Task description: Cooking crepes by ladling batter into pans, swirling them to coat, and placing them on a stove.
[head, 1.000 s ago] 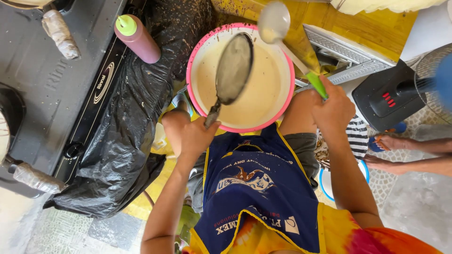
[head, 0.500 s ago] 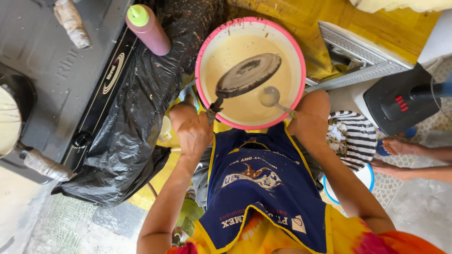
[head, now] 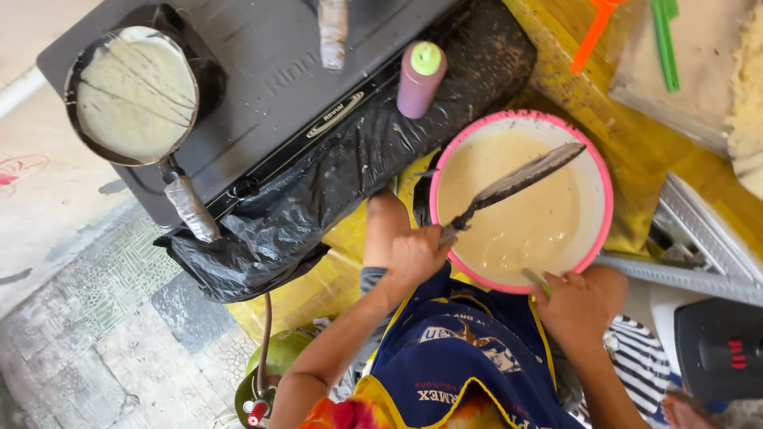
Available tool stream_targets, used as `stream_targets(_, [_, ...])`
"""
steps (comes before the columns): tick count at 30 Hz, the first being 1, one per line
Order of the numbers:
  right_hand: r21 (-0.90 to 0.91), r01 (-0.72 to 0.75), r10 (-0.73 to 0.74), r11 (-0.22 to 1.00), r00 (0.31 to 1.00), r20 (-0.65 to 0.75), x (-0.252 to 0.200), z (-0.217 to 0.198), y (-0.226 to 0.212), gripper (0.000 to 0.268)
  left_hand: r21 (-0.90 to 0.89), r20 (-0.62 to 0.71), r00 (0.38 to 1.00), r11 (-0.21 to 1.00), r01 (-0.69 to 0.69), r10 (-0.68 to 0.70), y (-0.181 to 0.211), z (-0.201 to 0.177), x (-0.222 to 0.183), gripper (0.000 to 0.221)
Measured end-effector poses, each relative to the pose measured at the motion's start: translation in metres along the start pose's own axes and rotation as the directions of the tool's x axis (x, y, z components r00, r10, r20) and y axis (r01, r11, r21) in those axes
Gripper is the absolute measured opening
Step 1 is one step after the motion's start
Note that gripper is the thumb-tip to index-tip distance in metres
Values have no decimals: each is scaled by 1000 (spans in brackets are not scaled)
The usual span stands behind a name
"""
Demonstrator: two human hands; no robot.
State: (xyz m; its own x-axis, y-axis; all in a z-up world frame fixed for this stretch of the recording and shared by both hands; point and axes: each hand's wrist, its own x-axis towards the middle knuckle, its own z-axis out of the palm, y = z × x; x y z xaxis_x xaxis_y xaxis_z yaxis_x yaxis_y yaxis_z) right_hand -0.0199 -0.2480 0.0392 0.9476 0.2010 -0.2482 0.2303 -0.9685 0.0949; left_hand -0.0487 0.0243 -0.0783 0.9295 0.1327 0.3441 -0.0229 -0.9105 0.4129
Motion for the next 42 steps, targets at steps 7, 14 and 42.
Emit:
stream_targets(7, [866, -450, -452, -217, 833, 319, 144, -123, -245, 60, -361, 735, 585, 531, 766, -344, 21, 2, -15, 56])
stream_targets(14, [545, -628, -567, -556, 765, 304, 321, -181, -385, 57, -528, 828, 537, 100, 843, -163, 16, -135, 77, 30])
stream_targets(42, [792, -244, -53, -560, 964, 260, 183, -118, 208, 56, -785, 614, 662, -249, 567, -430, -210, -126, 259, 81])
